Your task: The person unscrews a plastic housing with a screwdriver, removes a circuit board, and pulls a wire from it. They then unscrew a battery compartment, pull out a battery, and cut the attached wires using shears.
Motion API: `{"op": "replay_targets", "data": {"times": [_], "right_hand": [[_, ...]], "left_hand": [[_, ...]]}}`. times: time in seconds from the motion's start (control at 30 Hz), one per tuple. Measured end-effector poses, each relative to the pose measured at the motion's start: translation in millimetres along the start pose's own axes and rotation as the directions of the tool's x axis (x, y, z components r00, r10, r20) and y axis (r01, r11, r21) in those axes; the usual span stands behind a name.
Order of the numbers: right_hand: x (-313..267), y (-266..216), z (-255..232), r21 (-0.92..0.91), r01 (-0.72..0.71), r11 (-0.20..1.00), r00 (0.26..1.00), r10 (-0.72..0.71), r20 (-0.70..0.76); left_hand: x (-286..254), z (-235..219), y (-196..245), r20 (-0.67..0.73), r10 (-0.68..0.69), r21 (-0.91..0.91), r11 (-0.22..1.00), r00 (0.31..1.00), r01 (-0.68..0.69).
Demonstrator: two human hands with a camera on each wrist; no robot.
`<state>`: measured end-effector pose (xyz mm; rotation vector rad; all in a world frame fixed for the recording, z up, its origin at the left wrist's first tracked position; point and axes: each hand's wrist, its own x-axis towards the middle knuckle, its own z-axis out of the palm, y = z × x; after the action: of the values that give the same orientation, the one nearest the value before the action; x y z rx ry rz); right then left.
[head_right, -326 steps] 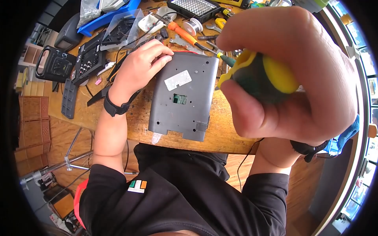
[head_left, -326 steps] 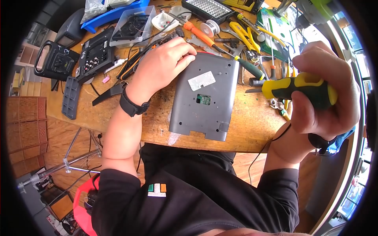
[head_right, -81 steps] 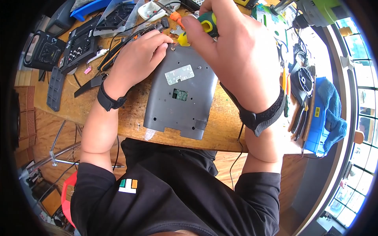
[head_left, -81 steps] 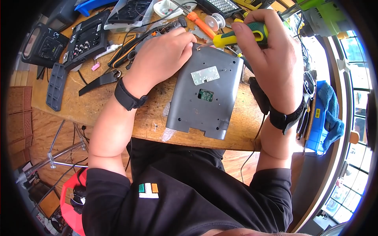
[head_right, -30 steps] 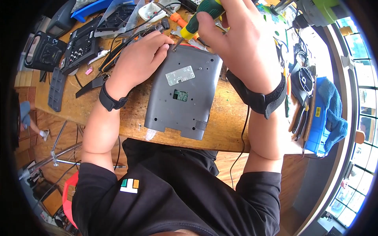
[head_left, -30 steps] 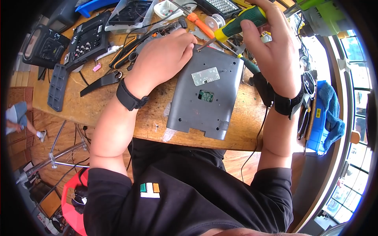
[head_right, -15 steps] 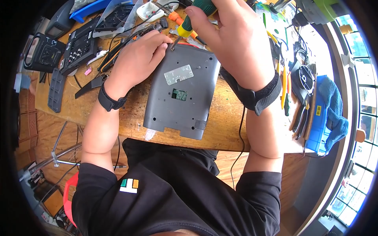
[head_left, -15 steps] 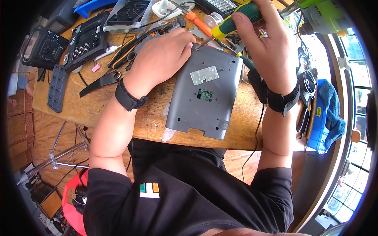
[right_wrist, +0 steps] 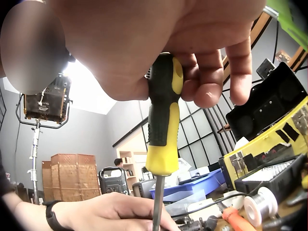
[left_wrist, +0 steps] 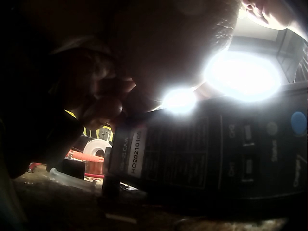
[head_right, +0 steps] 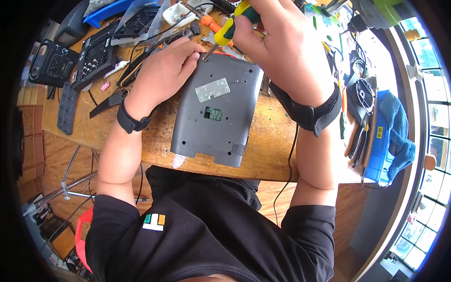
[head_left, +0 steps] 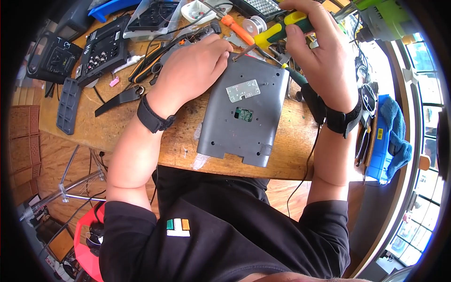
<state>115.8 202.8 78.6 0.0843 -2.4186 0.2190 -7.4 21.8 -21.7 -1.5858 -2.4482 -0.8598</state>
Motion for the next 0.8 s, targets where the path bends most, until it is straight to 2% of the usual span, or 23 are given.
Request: {"op": "replay_targets", "data": {"times": [0.17,0.23,0.27,0.4,0.8], "right_hand": [[0,0,-3,0.051,0.023,0.998,0.998,-0.026,0.060],[0,3,-2,0.082,0.086,0.993,0.996,-0.089,0.031],[0,8,2,0.070,0.158,0.985,0.987,-0.156,-0.029],[0,19,1,0.148,0.201,0.968,0.979,-0.192,-0.071],[0,10,1,0.082,0.213,0.974,0.975,-0.207,-0.081]], "left_hand": [[0,-1,1,0.016,-0.008,0.009,1.000,1.000,0.008],[0,-1,1,0.022,-0.015,0.003,1.000,1.000,0.015],[-1,-1,1,0.027,-0.019,0.005,1.000,0.999,0.019],[0,-1,1,0.044,-0.032,0.011,0.999,0.999,0.031],[0,-1,1,0.043,-0.028,0.012,1.000,0.999,0.027]]}}
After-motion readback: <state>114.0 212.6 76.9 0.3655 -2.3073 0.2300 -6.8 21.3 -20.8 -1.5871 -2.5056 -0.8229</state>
